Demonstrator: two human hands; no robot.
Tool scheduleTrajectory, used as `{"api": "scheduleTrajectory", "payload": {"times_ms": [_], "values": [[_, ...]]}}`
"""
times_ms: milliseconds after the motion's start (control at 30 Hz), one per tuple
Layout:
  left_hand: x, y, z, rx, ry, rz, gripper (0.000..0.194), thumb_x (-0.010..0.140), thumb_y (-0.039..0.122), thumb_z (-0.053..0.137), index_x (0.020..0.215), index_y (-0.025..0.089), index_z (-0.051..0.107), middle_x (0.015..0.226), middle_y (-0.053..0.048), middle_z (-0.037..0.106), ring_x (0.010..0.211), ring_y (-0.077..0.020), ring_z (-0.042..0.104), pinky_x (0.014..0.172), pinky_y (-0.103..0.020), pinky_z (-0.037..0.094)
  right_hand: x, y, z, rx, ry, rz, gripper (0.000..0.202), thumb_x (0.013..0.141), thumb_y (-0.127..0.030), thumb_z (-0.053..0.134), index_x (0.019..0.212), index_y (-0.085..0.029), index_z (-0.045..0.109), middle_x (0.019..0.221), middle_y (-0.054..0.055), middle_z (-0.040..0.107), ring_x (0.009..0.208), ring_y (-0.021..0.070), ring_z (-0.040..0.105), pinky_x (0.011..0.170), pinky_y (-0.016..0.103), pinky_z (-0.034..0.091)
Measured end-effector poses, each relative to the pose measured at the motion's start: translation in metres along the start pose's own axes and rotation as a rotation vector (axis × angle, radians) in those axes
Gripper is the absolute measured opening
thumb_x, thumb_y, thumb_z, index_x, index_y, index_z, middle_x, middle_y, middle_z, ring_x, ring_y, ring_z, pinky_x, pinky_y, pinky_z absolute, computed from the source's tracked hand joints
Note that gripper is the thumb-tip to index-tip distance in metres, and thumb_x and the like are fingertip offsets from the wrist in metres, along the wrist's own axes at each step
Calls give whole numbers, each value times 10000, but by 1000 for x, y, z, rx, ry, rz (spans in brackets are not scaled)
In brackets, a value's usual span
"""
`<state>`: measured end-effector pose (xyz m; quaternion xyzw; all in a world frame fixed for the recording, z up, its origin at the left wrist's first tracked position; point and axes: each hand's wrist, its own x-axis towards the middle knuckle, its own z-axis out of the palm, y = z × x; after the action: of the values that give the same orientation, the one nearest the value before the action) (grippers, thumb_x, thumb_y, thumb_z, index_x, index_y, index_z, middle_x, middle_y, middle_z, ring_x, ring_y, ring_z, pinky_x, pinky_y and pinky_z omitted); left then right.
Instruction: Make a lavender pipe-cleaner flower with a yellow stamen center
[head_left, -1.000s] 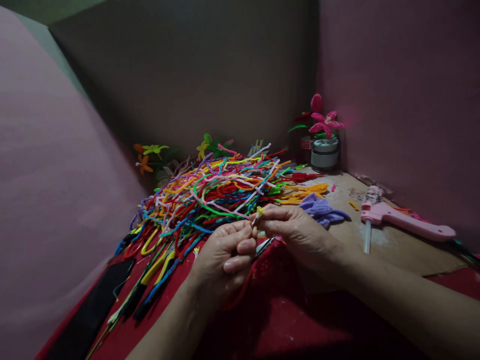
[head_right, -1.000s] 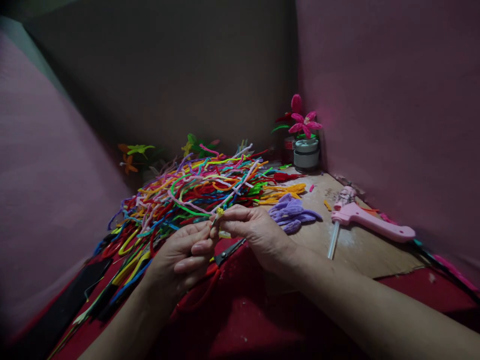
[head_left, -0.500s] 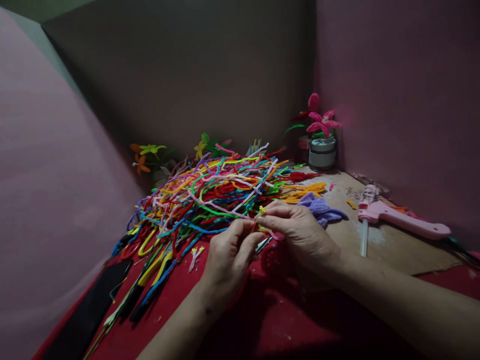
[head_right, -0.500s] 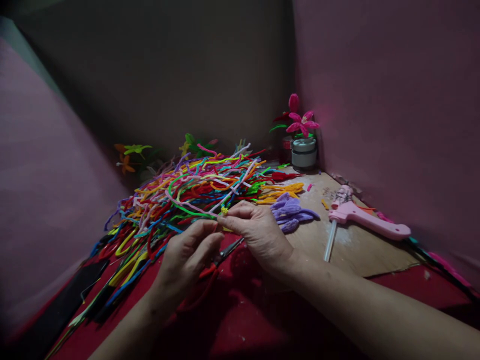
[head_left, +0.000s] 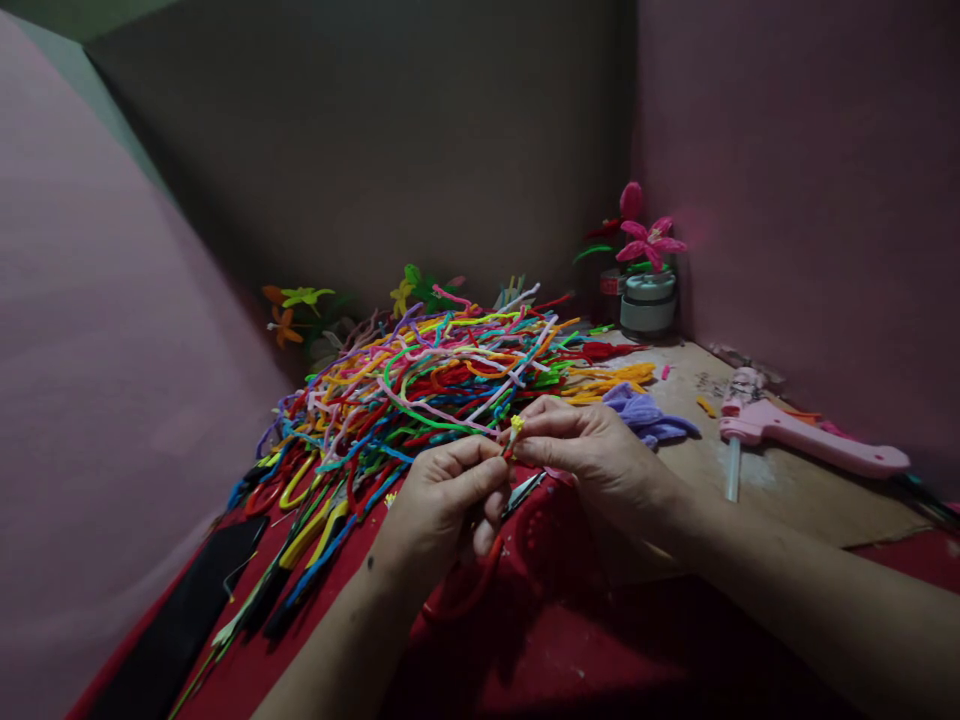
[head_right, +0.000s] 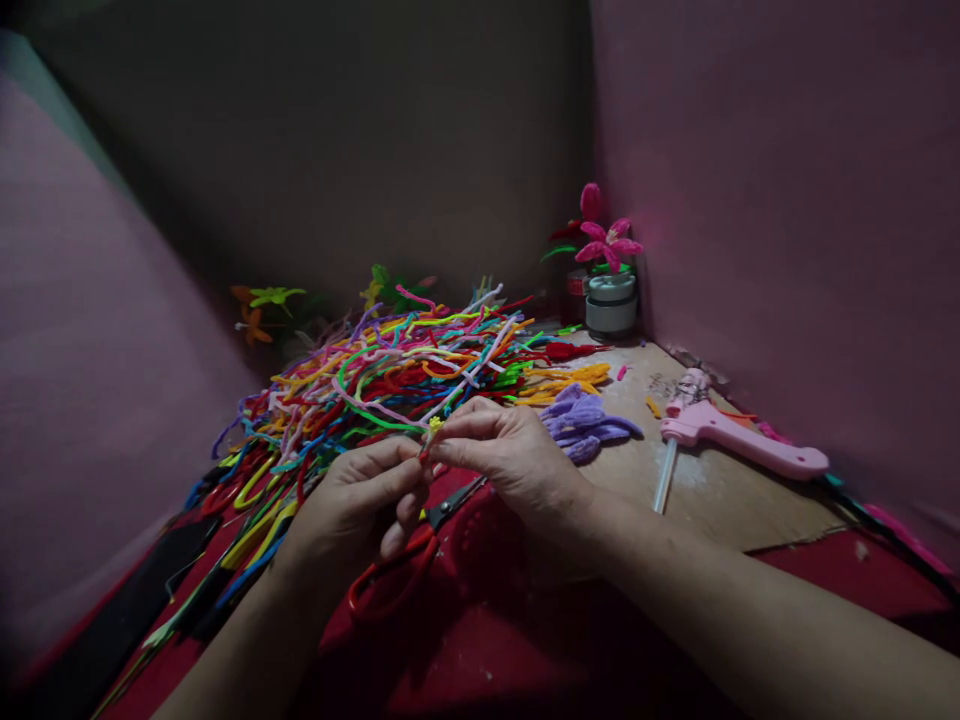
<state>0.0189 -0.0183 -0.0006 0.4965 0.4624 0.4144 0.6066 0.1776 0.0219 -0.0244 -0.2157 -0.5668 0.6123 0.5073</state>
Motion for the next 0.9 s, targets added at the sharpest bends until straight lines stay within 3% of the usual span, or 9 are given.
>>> {"api": "scheduleTrajectory", "payload": {"times_ms": [233,367,433,533,700,800,900], "values": [[5,-4,-11,-286,-281,-142,171,783,254,548,680,118,552,430,43,483,209,-27,347,209,-114,255,-2,2,1,59,-64,-18,38,694,-218,679,677,-221,712,812,3,535,815,123,497,788,299,371],[3,-1,-11,-226,-290,-156,192,817,278,495,720,124,555,454,41,492,219,-42,376,207,-130,281,-3,2,2,41,-58,-9,71,713,-221,664,655,-211,703,800,-2,529,801,115,491,792,289,360],[2,0,-7,-130,-231,-122,205,823,313,484,743,134,542,490,36,511,254,-61,427,227,-152,325,-3,3,2,30,-30,-22,80,722,-229,654,659,-211,700,795,-4,523,800,116,489,790,290,359],[-1,-1,3,130,-5,65,182,810,337,514,806,155,514,555,34,537,358,-83,509,321,-182,413,-3,4,3,7,27,-35,72,724,-241,650,680,-210,699,801,-4,520,800,121,488,790,296,358],[0,-16,8,780,348,645,142,787,227,560,916,188,513,668,19,595,534,-93,572,510,-191,449,-5,4,4,-64,82,-26,124,732,-294,640,678,-195,691,784,5,524,798,134,484,753,296,368],[1,-24,4,1162,414,948,134,794,126,527,911,182,561,755,-18,639,629,-101,595,586,-189,434,-6,2,6,-89,84,-18,143,738,-313,636,696,-191,697,767,10,541,785,137,494,737,299,372],[-2,-22,4,1122,370,913,122,816,117,486,900,170,557,686,-5,612,572,-83,571,532,-170,414,-7,0,7,-91,84,-14,126,726,-307,651,708,-193,701,782,8,541,775,131,498,729,295,375]]}}
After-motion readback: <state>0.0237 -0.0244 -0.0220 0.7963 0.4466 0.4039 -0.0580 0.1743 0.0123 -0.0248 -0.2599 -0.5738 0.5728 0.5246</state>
